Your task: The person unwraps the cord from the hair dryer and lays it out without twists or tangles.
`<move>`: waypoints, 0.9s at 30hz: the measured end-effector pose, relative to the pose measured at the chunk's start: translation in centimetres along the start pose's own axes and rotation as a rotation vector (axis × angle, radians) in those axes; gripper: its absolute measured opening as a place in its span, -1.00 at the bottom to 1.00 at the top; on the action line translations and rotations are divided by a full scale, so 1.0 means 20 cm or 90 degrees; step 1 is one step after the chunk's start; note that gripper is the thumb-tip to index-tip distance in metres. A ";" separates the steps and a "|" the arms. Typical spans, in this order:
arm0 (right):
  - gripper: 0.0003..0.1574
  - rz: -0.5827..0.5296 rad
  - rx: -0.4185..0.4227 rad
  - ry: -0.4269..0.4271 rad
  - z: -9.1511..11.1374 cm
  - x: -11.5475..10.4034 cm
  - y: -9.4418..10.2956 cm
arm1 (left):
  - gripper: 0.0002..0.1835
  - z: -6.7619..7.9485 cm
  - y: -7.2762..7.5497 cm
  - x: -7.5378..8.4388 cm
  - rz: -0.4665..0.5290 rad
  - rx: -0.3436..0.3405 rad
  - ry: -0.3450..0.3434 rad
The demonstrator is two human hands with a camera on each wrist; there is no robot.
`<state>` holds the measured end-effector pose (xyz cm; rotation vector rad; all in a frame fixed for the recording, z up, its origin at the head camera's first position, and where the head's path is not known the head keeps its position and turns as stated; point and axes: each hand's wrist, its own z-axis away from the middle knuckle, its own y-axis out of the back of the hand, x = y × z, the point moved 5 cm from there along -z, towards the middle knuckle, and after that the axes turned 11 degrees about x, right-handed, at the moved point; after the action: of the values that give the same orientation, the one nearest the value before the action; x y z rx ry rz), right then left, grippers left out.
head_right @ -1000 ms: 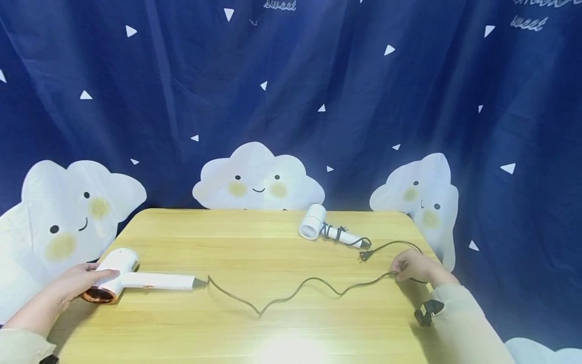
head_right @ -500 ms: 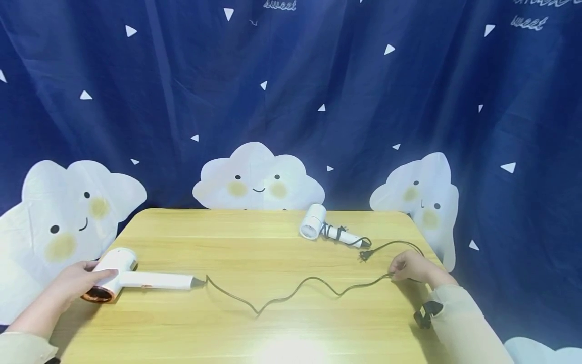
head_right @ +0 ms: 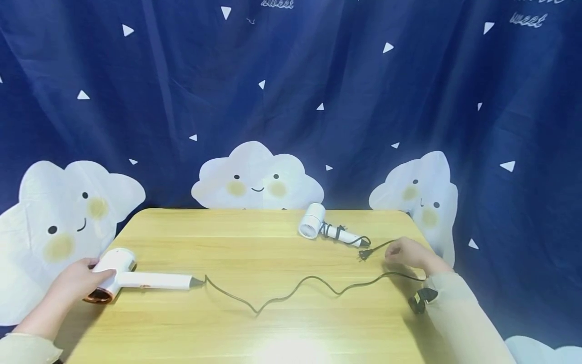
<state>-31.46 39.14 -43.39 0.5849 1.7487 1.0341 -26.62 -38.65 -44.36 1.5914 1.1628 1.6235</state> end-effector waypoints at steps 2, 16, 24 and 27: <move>-0.94 0.006 -0.004 -0.003 -0.03 0.00 0.00 | -0.15 0.00 0.00 0.00 -0.001 0.003 0.002; -0.88 0.160 0.013 0.037 -0.21 0.03 -0.05 | -0.15 0.00 0.00 0.00 0.010 0.005 0.004; -0.85 0.230 -0.010 -0.004 -0.27 0.07 -0.14 | -0.16 0.00 0.00 0.01 0.008 0.007 0.003; -0.79 0.238 -0.009 0.004 -0.28 0.07 -0.15 | -0.15 0.00 0.00 0.01 0.011 0.004 0.005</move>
<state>-36.84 36.48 -45.79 0.9245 1.6715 1.3021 -26.63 -38.38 -44.30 1.6048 1.1618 1.6401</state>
